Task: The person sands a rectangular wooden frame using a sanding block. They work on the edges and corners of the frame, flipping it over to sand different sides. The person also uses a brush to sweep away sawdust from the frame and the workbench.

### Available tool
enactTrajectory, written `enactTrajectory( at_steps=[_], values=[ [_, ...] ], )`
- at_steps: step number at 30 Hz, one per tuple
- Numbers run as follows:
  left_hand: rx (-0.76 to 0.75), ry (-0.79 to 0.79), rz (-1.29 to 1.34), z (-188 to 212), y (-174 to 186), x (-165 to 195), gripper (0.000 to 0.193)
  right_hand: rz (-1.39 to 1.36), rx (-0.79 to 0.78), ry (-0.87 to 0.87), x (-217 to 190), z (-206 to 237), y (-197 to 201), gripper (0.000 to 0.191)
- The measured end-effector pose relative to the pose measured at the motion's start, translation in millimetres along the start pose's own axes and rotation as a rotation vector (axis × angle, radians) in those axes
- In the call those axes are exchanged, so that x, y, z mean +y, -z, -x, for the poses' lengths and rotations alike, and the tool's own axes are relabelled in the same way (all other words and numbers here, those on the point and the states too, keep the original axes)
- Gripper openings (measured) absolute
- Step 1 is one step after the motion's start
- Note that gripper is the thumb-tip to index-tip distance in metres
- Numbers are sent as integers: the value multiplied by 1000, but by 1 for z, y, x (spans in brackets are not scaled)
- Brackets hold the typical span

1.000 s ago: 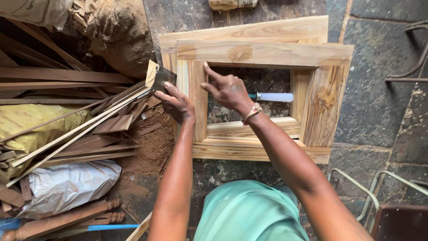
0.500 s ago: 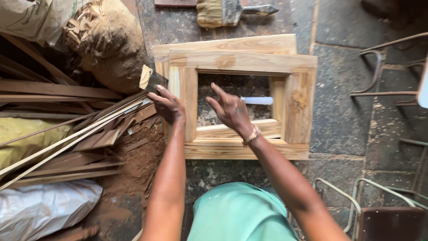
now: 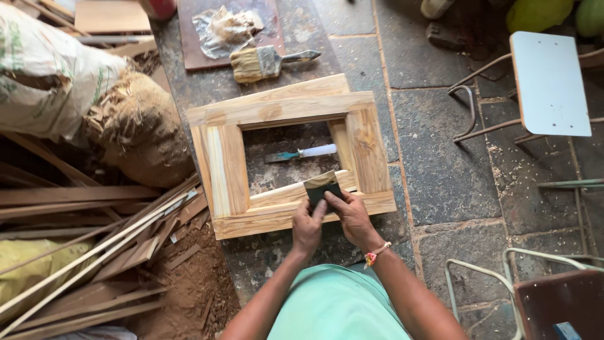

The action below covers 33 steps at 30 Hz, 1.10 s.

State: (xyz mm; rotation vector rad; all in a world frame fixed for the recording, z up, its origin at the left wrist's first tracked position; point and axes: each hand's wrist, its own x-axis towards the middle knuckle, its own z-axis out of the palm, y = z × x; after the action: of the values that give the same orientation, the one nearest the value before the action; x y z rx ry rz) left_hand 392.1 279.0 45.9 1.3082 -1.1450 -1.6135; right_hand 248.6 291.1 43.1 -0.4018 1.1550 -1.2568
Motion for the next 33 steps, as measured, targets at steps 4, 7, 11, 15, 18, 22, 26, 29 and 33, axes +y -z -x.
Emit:
enactTrajectory(
  at_steps=[4, 7, 11, 15, 18, 22, 26, 29, 33],
  values=[
    [-134, -249, -672, 6, -2, -9, 70, -88, 180, 115, -15, 28, 29, 31],
    [-149, -610, -1126, -10, 6, -32, 106, -99, 253, 222, -38, 51, 56, 27],
    [-324, -560, -1541, -29, 13, -69, 103, -141, 351, 319, -64, 79, 93, 26],
    [-418, -599, -1620, -43, 13, -80, 94, -121, 430, 393, -78, 102, 125, 34],
    [-452, -564, -1621, -38, 11, -46, 93, -103, 489, 437, -89, 118, 148, 38],
    [-489, -375, -1357, -18, 8, 72, 99, -126, 536, 504, -111, 134, 178, 36],
    [-641, 116, -1224, -33, 11, 219, 110, -163, 566, 528, -133, 132, 200, 32],
    [-583, -104, -1194, -49, 12, 280, 106, -194, 527, 529, -139, 118, 212, 29],
    [-221, -667, -1427, -64, 20, 290, 94, -208, 491, 521, -137, 96, 224, 28]
  ],
)
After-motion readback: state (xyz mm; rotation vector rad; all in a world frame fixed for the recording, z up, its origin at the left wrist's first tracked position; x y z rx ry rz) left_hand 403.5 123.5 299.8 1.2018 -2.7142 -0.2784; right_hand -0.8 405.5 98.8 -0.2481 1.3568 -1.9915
